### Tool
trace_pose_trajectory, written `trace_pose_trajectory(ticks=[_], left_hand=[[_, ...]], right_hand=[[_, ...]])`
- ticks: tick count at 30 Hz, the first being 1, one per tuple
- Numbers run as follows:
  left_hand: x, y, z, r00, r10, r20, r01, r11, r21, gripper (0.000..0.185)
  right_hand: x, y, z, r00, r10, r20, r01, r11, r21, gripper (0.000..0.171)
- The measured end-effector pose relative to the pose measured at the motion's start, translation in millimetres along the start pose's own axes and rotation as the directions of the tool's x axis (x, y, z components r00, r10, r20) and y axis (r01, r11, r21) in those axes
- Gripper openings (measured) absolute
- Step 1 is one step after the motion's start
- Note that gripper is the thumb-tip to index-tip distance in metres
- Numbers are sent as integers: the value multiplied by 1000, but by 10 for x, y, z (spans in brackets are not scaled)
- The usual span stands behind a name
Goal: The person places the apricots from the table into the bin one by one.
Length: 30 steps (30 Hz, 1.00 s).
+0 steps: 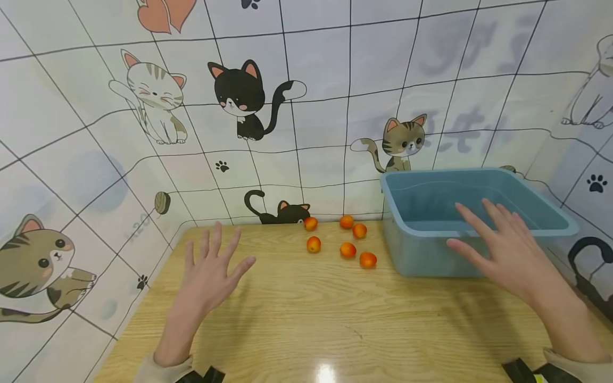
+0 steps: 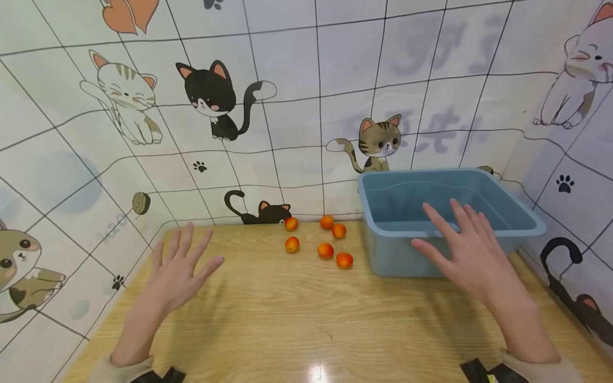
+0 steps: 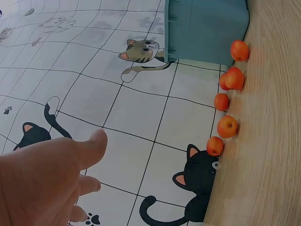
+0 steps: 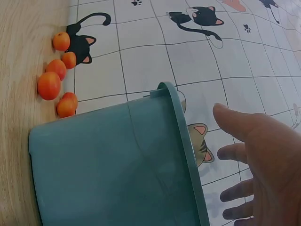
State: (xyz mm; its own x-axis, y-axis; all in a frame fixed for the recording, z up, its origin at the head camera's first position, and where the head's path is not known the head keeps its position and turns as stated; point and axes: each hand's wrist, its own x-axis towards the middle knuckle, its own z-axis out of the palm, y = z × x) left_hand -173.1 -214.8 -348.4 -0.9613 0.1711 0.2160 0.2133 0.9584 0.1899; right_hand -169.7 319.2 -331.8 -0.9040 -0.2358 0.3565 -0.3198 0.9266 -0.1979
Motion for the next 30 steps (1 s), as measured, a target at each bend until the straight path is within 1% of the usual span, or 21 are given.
trace_pose_trajectory(ticks=[7,11,17,20,24,30], left_hand=[[24,42,26,1000,13,-8,-13,1000,-7,79],[48,66,66,1000,21,-12,-21,1000,-22,77],[95,113,140,999,38,-20,-39,997,-62,75],[124,141,179,999,45,-20,-47,995,-88,73],[160,179,232,998,55,-24,-58,991,-122,72],[215,224,343,997,74,-27,-78,985,-155,72]], right_hand=[[25,-19,5,1000,2,-3,-2,1000,-30,81],[31,-8,13,1000,2,5,-2,1000,-22,80],[33,21,42,1000,-23,-2,23,1000,4,78],[42,29,65,999,-35,-14,35,999,21,77],[56,28,96,997,-51,-53,53,998,40,75],[71,8,142,993,-52,-102,60,995,77,72]])
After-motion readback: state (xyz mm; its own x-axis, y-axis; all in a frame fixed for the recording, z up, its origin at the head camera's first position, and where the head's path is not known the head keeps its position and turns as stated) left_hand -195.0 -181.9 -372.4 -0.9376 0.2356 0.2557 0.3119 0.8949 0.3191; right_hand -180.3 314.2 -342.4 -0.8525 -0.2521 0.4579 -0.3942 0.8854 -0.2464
